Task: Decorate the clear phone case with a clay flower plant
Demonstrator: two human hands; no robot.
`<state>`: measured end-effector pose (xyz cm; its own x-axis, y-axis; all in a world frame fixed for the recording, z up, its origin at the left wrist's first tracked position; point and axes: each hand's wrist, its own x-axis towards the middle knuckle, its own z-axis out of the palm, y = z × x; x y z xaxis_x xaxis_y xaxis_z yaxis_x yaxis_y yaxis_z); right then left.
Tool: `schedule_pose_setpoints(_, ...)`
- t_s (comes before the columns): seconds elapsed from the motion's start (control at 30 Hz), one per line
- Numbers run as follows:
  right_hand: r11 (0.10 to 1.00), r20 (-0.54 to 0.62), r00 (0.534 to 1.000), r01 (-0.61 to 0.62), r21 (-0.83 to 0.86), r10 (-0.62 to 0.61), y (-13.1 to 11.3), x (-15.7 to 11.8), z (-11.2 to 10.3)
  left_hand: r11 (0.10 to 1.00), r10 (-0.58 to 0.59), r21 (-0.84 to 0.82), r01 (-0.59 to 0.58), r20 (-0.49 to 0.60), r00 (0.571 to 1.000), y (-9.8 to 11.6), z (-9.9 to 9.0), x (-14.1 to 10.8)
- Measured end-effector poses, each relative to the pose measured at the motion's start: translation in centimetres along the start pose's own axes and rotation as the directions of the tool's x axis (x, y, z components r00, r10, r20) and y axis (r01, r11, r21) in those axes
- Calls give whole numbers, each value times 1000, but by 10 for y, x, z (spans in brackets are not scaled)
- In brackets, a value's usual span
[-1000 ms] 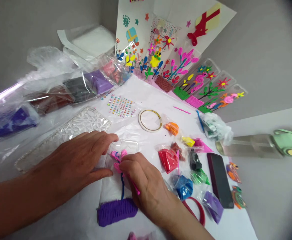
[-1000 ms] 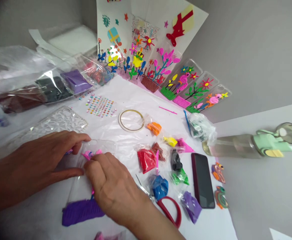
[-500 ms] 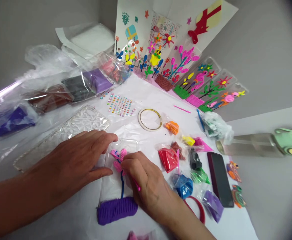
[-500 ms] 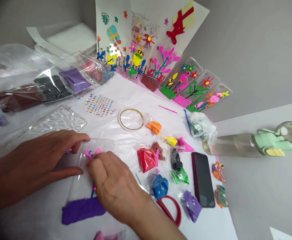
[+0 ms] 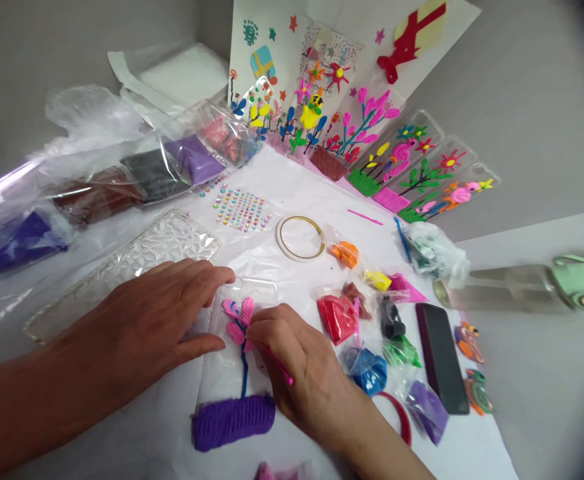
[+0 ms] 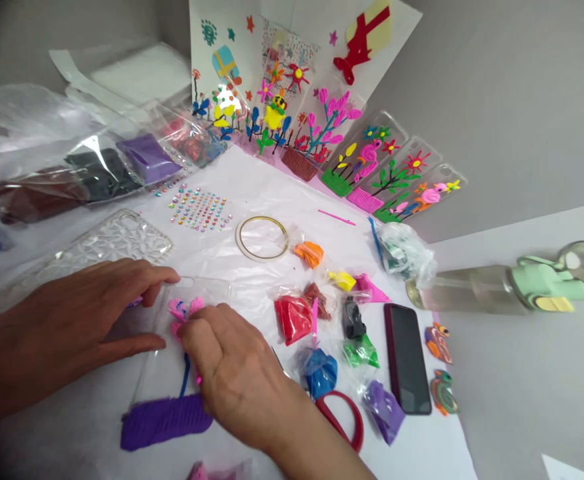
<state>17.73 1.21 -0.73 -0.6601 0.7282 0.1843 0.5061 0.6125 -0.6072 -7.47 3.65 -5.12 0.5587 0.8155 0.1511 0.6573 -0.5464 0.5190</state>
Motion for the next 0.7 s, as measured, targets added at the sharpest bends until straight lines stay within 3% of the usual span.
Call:
schedule_pose_setpoints(0.33, 1000, 36, 999, -18, -8, 19, -1, -3, -2, 1000, -3, 19, 2, 35, 999, -3, 1, -1)
schedule_pose_setpoints(0.7, 1000, -33, 999, 0, 19, 1, 3, 2, 3, 1000, -11, -4, 11, 14, 1000, -3, 3, 0)
